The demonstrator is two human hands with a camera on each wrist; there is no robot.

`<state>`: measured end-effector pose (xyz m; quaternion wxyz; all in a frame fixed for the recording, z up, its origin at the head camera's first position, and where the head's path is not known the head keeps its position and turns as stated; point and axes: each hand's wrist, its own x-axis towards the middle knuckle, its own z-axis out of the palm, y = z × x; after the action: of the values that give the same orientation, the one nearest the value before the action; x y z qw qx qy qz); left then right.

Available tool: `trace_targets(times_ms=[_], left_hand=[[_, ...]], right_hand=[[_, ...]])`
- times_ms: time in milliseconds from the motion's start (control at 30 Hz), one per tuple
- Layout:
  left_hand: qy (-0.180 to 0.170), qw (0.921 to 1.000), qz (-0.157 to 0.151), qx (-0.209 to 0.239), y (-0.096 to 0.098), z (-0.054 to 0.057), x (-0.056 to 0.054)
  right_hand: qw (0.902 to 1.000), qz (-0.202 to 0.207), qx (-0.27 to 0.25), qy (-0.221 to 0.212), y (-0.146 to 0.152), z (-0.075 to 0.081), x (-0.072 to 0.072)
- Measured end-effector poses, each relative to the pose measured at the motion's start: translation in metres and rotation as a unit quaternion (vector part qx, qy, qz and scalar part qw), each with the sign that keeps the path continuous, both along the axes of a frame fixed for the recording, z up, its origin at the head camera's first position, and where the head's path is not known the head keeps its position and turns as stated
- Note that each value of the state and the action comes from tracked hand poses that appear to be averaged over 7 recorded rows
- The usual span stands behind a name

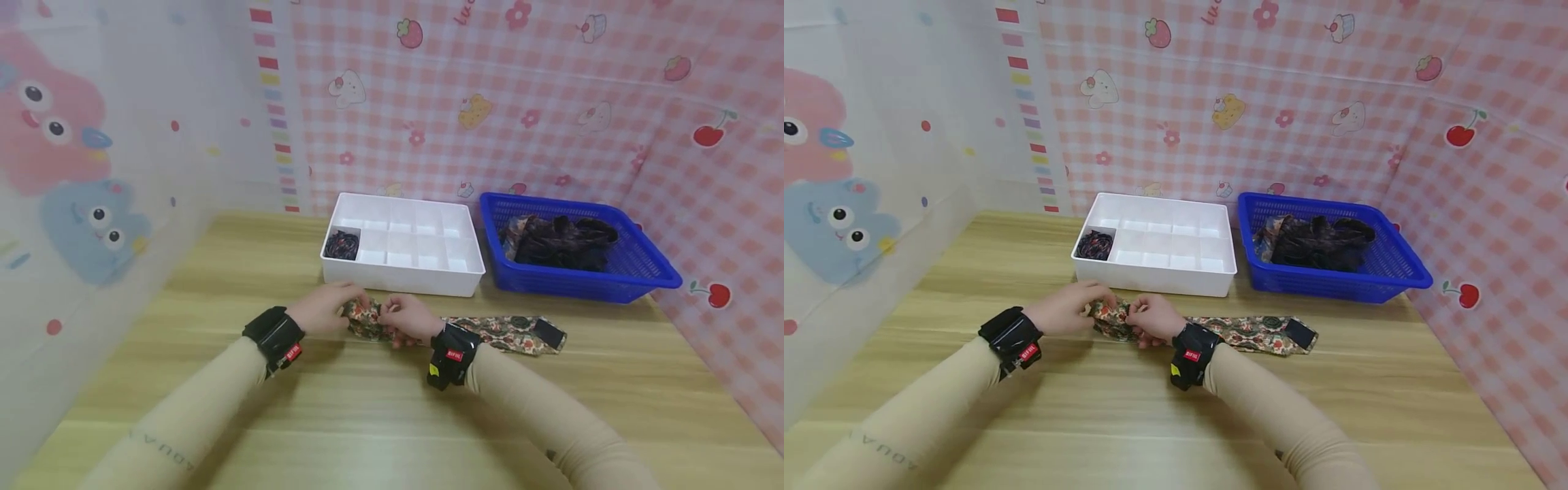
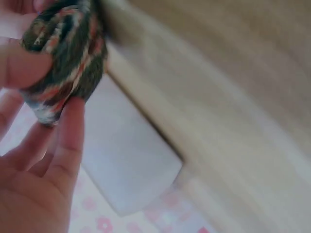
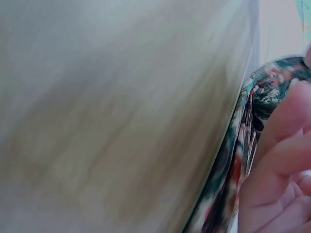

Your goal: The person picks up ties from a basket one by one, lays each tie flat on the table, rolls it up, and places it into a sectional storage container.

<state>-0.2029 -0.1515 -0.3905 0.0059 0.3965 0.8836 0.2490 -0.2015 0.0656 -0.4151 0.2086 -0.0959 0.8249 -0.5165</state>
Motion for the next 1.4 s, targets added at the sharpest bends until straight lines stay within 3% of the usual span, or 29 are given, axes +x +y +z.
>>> trace_targets(times_ms=[133, 267, 433, 633, 733, 833, 933, 1000, 1067, 1133, 1200, 1267, 1400], left_hand=[[-0.004, 0.9995, -0.003, 0.03, 0.008, 0.007, -0.001], [-0.042, 0.9952, -0.029, 0.084, 0.019, 0.006, -0.003], [-0.127, 0.9747, -0.087, 0.162, 0.04, -0.004, -0.008], [-0.21, 0.9586, -0.091, 0.17, 0.064, -0.018, -0.016], [-0.219, 0.9599, -0.086, 0.152, 0.074, -0.022, -0.016], [-0.216, 0.9618, -0.093, 0.14, 0.081, -0.027, -0.014], [-0.201, 0.9611, -0.121, 0.146, 0.084, -0.03, -0.012], [-0.163, 0.9683, -0.131, 0.136, 0.079, -0.03, -0.01], [-0.096, 0.9836, -0.115, 0.101, 0.073, -0.029, -0.009], [-0.027, 0.9957, -0.077, 0.045, 0.066, -0.029, -0.009], [0.022, 0.9989, -0.041, -0.007, 0.059, -0.029, -0.009], [0.036, 0.9986, -0.019, -0.035, 0.052, -0.029, -0.01], [0.012, 0.9994, -0.005, -0.034, 0.039, -0.024, -0.01]], right_hand=[[0.9997, -0.009, -0.014, -0.016, 0.005, 0.003, 0.004], [0.9988, -0.017, -0.023, -0.041, 0.014, 0.005, 0.005], [0.9985, -0.03, -0.008, -0.046, 0.032, 0.005, 0.007], [0.9977, -0.033, 0.04, -0.044, 0.056, 0.003, 0.009], [0.9975, -0.029, 0.059, -0.024, 0.065, 0.001, 0.01], [0.9968, -0.028, 0.074, -0.004, 0.073, 0.0, 0.011], [0.996, -0.026, 0.086, 0.009, 0.076, -0.001, 0.011], [0.9956, -0.016, 0.091, 0.013, 0.072, 0.0, 0.011], [0.9956, -0.009, 0.092, 0.016, 0.069, 0.001, 0.009], [0.9963, -0.007, 0.085, 0.013, 0.065, 0.002, 0.008], [0.997, -0.011, 0.075, 0.012, 0.062, 0.003, 0.008], [0.9974, -0.016, 0.069, 0.011, 0.058, 0.003, 0.008], [0.9965, -0.005, 0.074, 0.038, 0.049, 0.001, 0.007]])
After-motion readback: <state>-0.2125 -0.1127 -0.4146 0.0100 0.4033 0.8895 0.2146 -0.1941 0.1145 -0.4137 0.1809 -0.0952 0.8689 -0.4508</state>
